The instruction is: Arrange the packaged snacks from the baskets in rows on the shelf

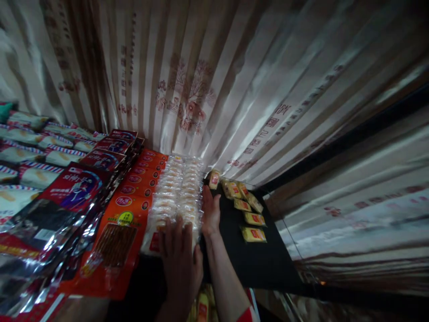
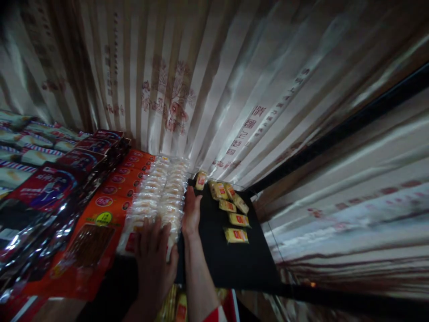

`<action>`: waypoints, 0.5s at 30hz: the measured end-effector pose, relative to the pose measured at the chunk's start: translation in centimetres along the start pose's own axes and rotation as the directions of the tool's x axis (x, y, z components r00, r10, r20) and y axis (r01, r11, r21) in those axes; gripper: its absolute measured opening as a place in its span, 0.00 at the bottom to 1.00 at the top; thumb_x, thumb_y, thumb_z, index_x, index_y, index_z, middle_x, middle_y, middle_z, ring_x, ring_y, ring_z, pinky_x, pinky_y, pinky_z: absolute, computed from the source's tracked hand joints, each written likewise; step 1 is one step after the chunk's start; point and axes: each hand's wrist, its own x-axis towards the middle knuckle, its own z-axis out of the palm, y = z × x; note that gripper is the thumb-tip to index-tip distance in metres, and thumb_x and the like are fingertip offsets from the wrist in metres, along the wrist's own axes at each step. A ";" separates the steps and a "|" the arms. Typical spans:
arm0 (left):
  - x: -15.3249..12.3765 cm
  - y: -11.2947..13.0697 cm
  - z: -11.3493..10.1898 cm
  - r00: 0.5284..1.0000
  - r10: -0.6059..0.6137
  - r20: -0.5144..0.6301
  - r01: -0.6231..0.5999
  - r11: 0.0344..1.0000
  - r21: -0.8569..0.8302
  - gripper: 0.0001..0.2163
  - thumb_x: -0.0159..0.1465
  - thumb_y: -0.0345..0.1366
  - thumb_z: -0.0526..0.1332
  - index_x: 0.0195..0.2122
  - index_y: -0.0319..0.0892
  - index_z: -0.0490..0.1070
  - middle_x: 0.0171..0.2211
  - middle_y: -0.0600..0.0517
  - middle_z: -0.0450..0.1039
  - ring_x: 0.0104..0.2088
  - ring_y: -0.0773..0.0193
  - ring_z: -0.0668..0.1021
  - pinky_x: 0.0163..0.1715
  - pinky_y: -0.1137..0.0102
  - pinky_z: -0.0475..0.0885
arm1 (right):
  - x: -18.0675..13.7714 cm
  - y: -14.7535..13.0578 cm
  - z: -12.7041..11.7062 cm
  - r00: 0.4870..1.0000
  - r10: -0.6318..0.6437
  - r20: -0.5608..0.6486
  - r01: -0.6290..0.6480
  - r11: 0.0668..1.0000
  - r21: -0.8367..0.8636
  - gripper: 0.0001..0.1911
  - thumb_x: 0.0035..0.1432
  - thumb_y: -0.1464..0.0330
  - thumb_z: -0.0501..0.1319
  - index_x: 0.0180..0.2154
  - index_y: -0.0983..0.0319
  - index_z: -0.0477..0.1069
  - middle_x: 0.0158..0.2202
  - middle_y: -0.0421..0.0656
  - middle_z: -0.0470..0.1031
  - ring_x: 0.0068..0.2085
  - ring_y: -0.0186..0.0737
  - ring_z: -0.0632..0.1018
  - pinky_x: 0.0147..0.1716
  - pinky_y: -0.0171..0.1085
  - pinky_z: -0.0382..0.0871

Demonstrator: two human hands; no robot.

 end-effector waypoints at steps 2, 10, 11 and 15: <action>0.0 -0.2 0.0 1.000 0.003 0.023 -0.003 1.000 0.000 0.20 0.59 0.36 0.59 0.53 0.41 0.67 0.60 0.42 0.61 0.64 0.46 0.54 0.60 0.47 0.50 | -1.1 0.6 -0.1 1.000 0.004 -0.005 -0.004 1.000 0.019 0.29 0.55 0.43 0.50 0.46 0.55 0.71 0.57 0.40 0.67 0.58 0.44 0.66 0.56 0.49 0.61; -0.1 -0.5 0.0 1.000 0.014 0.002 -0.014 0.998 -0.054 0.19 0.61 0.36 0.57 0.54 0.41 0.66 0.59 0.42 0.61 0.65 0.46 0.51 0.60 0.46 0.49 | -1.7 0.5 0.9 1.000 -0.016 -0.014 0.016 1.000 0.010 0.27 0.57 0.45 0.48 0.46 0.55 0.71 0.54 0.40 0.70 0.57 0.41 0.68 0.57 0.47 0.59; 0.0 -0.4 -0.1 1.000 0.014 0.008 -0.013 0.998 -0.060 0.19 0.61 0.35 0.57 0.54 0.41 0.66 0.60 0.42 0.61 0.65 0.46 0.52 0.60 0.46 0.49 | -1.8 0.3 0.6 0.998 -0.047 -0.037 0.047 0.999 0.005 0.27 0.58 0.46 0.48 0.45 0.55 0.71 0.55 0.39 0.69 0.58 0.39 0.66 0.58 0.46 0.57; 0.0 -0.4 -0.5 1.000 0.017 0.026 -0.016 0.999 -0.050 0.19 0.61 0.35 0.57 0.54 0.41 0.65 0.60 0.42 0.61 0.64 0.45 0.53 0.60 0.45 0.50 | -3.3 -0.1 -0.8 0.991 -0.120 -0.057 0.118 0.992 -0.031 0.26 0.60 0.48 0.47 0.46 0.55 0.71 0.57 0.40 0.67 0.60 0.35 0.63 0.62 0.44 0.49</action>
